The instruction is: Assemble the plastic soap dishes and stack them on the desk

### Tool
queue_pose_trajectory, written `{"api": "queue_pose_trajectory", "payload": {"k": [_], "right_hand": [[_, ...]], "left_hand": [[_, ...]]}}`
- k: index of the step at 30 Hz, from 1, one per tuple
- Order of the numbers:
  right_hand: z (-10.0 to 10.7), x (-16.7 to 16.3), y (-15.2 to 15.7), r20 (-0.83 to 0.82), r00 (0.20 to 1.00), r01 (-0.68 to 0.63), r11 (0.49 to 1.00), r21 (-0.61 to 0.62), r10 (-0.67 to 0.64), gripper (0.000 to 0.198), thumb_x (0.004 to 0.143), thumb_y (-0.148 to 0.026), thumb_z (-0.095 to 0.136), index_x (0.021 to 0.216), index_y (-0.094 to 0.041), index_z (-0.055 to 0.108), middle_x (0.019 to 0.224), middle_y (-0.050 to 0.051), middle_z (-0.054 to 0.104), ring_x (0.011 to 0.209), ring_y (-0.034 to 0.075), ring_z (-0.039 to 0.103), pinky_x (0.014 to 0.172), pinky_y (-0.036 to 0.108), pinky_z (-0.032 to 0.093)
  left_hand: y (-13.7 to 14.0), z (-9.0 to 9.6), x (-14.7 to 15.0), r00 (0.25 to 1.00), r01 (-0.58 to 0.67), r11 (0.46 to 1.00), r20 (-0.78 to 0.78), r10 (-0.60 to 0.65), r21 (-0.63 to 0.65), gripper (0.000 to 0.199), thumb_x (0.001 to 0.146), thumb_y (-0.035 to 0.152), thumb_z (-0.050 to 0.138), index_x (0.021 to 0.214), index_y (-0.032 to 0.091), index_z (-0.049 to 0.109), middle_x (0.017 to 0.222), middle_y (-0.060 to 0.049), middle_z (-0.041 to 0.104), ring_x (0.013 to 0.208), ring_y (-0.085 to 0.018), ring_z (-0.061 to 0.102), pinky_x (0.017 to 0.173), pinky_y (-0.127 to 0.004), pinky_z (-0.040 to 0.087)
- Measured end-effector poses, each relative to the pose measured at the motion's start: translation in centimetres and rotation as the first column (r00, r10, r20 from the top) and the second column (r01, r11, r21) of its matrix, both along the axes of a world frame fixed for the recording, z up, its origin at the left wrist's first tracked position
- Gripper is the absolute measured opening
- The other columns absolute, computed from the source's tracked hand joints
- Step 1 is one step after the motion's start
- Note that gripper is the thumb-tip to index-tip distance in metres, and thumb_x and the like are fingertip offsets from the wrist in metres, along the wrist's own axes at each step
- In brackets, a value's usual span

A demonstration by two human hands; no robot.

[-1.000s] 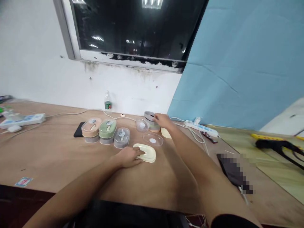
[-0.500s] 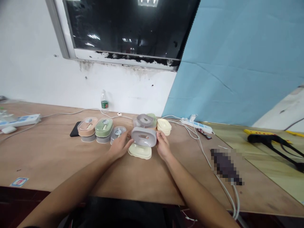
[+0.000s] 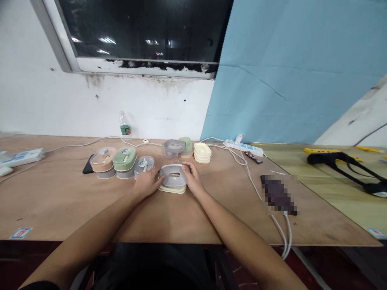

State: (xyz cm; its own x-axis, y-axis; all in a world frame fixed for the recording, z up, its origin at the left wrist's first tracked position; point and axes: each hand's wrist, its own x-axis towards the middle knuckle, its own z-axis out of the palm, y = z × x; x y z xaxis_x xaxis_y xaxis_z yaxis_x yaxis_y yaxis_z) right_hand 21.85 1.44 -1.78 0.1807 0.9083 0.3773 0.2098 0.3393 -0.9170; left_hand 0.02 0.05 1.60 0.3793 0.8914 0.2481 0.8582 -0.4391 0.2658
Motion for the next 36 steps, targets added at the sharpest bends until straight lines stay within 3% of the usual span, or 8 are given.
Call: {"api": "queue_pose_trajectory", "payload": {"k": [6,10,14,24,27,30,32,36], "right_hand": [[0.1,1.6,0.6,0.397,0.918,0.008,1.0,-0.011,-0.002,0.026,0.082,-0.039,0.057,0.095,-0.02,0.067,0.097,0.007,0.067,0.092,0.022,0.059,0.083,0.036,0.045],[0.4,2.0,0.4,0.479,0.878,0.025,1.0,0.002,-0.022,0.029,0.083,-0.039,0.055,0.1,-0.02,0.07,0.103,0.009,0.066,0.097,0.023,0.059,0.086,0.037,0.045],[0.7,1.9,0.0,0.464,0.885,-0.022,0.999,-0.025,0.031,0.036,0.081,-0.031,0.056,0.113,-0.02,0.066,0.111,0.009,0.066,0.097,0.022,0.06,0.086,0.038,0.046],[0.7,1.3,-0.3,0.281,0.938,-0.152,0.968,-0.199,0.205,0.041,0.07,-0.016,0.055,0.108,-0.022,0.07,0.109,0.004,0.07,0.092,0.023,0.064,0.083,0.037,0.051],[1.2,0.9,-1.0,0.243,0.94,-0.169,0.946,-0.277,0.239,0.049,0.07,-0.015,0.052,0.116,-0.022,0.066,0.098,0.005,0.072,0.069,0.019,0.066,0.067,0.034,0.054],[2.0,0.8,-1.7,0.214,0.931,-0.192,0.894,-0.405,0.297,0.055,0.073,-0.019,0.048,0.127,-0.02,0.058,0.072,0.001,0.069,0.038,0.012,0.05,0.04,0.026,0.043],[2.4,1.0,-2.0,0.203,0.919,-0.222,0.868,-0.444,0.339,0.057,0.072,-0.021,0.048,0.128,-0.02,0.057,0.065,-0.001,0.066,0.032,0.01,0.044,0.033,0.023,0.035],[2.9,1.4,-2.1,0.204,0.883,-0.3,0.844,-0.445,0.422,0.052,0.069,-0.018,0.05,0.12,-0.02,0.062,0.064,-0.002,0.065,0.033,0.008,0.045,0.031,0.02,0.033]], "left_hand": [[-0.3,-0.1,0.2,0.999,0.005,0.998,-0.047,-0.008,-0.057,0.046,0.094,0.051,0.04,0.13,0.022,0.045,0.117,-0.009,0.063,0.102,-0.024,0.062,0.079,-0.032,0.047],[-0.3,-0.1,0.3,0.999,0.019,0.995,-0.039,-0.023,-0.098,0.044,0.094,0.048,0.039,0.128,0.021,0.046,0.11,-0.009,0.066,0.098,-0.025,0.064,0.078,-0.032,0.047],[0.0,-0.4,0.1,1.0,-0.001,0.995,-0.01,0.0,-0.102,0.039,0.093,0.041,0.04,0.124,0.019,0.05,0.105,-0.01,0.068,0.094,-0.026,0.065,0.077,-0.033,0.047],[0.3,-0.5,-0.2,1.0,-0.002,0.993,0.02,0.004,-0.119,0.037,0.092,0.033,0.037,0.123,0.018,0.052,0.101,-0.011,0.07,0.091,-0.027,0.066,0.077,-0.035,0.047],[0.6,-0.8,-0.3,0.995,0.022,0.991,0.102,-0.008,-0.135,0.037,0.091,0.029,0.037,0.123,0.018,0.053,0.107,-0.01,0.069,0.098,-0.027,0.064,0.083,-0.036,0.047],[0.9,-1.2,-0.5,0.977,0.061,0.986,0.209,-0.028,-0.155,0.039,0.09,0.025,0.038,0.126,0.018,0.053,0.112,-0.009,0.067,0.103,-0.025,0.063,0.088,-0.035,0.047],[0.9,-1.2,-0.5,0.967,0.085,0.984,0.252,-0.043,-0.157,0.041,0.089,0.023,0.038,0.127,0.018,0.052,0.114,-0.009,0.067,0.103,-0.024,0.063,0.088,-0.034,0.047],[0.7,-1.2,-0.3,0.971,0.122,0.977,0.226,-0.081,-0.176,0.039,0.09,0.025,0.039,0.126,0.018,0.055,0.114,-0.009,0.067,0.102,-0.024,0.063,0.088,-0.034,0.048]]}}
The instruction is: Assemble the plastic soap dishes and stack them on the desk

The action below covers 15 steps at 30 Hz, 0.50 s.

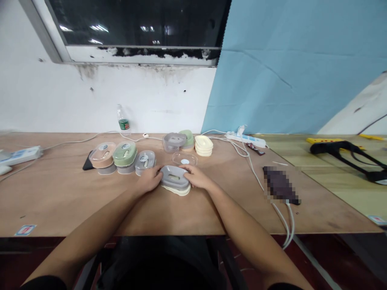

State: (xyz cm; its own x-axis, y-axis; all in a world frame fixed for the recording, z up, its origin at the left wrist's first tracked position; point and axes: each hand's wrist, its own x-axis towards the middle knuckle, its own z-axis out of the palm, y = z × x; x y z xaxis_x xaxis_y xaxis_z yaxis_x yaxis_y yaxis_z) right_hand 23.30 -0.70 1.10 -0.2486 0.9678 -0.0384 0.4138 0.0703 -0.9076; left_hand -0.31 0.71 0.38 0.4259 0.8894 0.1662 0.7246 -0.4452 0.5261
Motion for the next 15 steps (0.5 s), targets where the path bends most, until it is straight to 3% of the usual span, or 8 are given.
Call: {"api": "queue_pose_trajectory", "payload": {"k": [2,7,15], "right_hand": [[0.0,0.3,0.1,-0.01,1.0,-0.027,0.999,0.019,0.027,0.049,0.069,-0.016,0.051,0.115,-0.02,0.065,0.07,-0.001,0.068,0.034,0.007,0.045,0.031,0.018,0.033],[-0.3,1.2,0.3,-0.067,0.991,-0.115,0.993,-0.021,0.113,0.056,0.066,-0.017,0.064,0.121,-0.023,0.062,0.111,0.006,0.068,0.041,0.005,0.05,0.031,0.017,0.037],[-0.6,1.8,0.3,-0.075,0.974,-0.22,0.972,-0.08,0.214,0.073,0.062,-0.027,0.079,0.131,-0.025,0.055,0.104,0.005,0.066,0.057,0.01,0.058,0.033,0.015,0.041]], "left_hand": [[-0.1,0.0,0.1,0.999,0.024,1.0,-0.034,-0.024,-0.008,0.039,0.093,0.031,0.038,0.125,0.018,0.056,0.113,-0.009,0.068,0.101,-0.025,0.064,0.087,-0.035,0.048],[-0.2,-0.2,0.2,0.997,0.065,0.998,-0.05,-0.064,0.019,0.043,0.096,0.041,0.035,0.126,0.018,0.055,0.116,-0.009,0.067,0.105,-0.025,0.063,0.089,-0.035,0.048],[-0.2,-0.3,0.1,0.995,0.099,0.995,-0.029,-0.099,0.03,0.045,0.096,0.042,0.035,0.133,0.019,0.048,0.123,-0.009,0.063,0.109,-0.024,0.061,0.094,-0.036,0.047]]}}
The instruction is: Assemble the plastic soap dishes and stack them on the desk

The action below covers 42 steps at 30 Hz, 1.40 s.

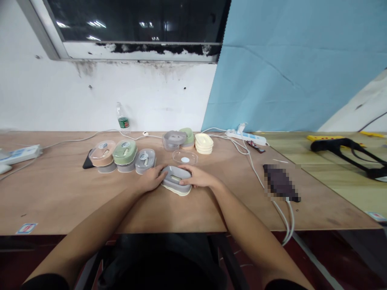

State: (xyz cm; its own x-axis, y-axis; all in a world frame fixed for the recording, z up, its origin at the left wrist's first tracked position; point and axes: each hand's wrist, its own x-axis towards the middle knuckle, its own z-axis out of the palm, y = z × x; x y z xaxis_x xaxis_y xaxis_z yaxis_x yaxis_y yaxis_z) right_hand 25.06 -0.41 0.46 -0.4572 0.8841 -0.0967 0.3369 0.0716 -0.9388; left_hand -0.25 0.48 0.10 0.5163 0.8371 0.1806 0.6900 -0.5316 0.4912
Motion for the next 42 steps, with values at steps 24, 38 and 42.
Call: {"api": "queue_pose_trajectory", "payload": {"k": [24,38,42], "right_hand": [[-0.2,0.9,1.3,0.128,0.933,0.21,0.797,0.566,-0.337,0.045,0.078,-0.031,0.064,0.123,-0.026,0.061,0.121,0.007,0.062,0.089,0.022,0.062,0.078,0.038,0.05],[-1.8,3.0,3.1,0.095,0.827,0.397,0.694,0.601,-0.555,0.023,0.077,-0.04,0.064,0.081,-0.021,0.052,0.095,0.005,0.06,0.071,0.015,0.055,0.071,0.032,0.047],[-0.8,1.5,2.4,-0.206,0.844,0.534,0.738,0.412,-0.495,0.037,0.073,-0.048,0.069,0.086,-0.023,0.045,0.086,0.0,0.059,0.062,0.012,0.052,0.058,0.028,0.047]], "left_hand": [[0.0,-0.3,-0.1,0.997,-0.051,0.997,-0.048,0.053,0.055,0.054,0.094,0.053,0.036,0.135,0.018,0.041,0.14,-0.011,0.046,0.123,-0.027,0.05,0.099,-0.04,0.044],[-0.2,0.1,-0.2,0.999,-0.018,0.999,0.026,0.019,-0.039,0.087,0.078,0.063,0.058,0.143,0.017,0.025,0.142,-0.017,0.041,0.127,-0.034,0.046,0.102,-0.045,0.04],[-0.1,0.0,-0.2,0.996,-0.043,0.996,0.076,0.049,-0.075,0.099,0.076,0.064,0.06,0.148,0.015,0.013,0.149,-0.02,0.031,0.134,-0.035,0.037,0.105,-0.047,0.036]]}}
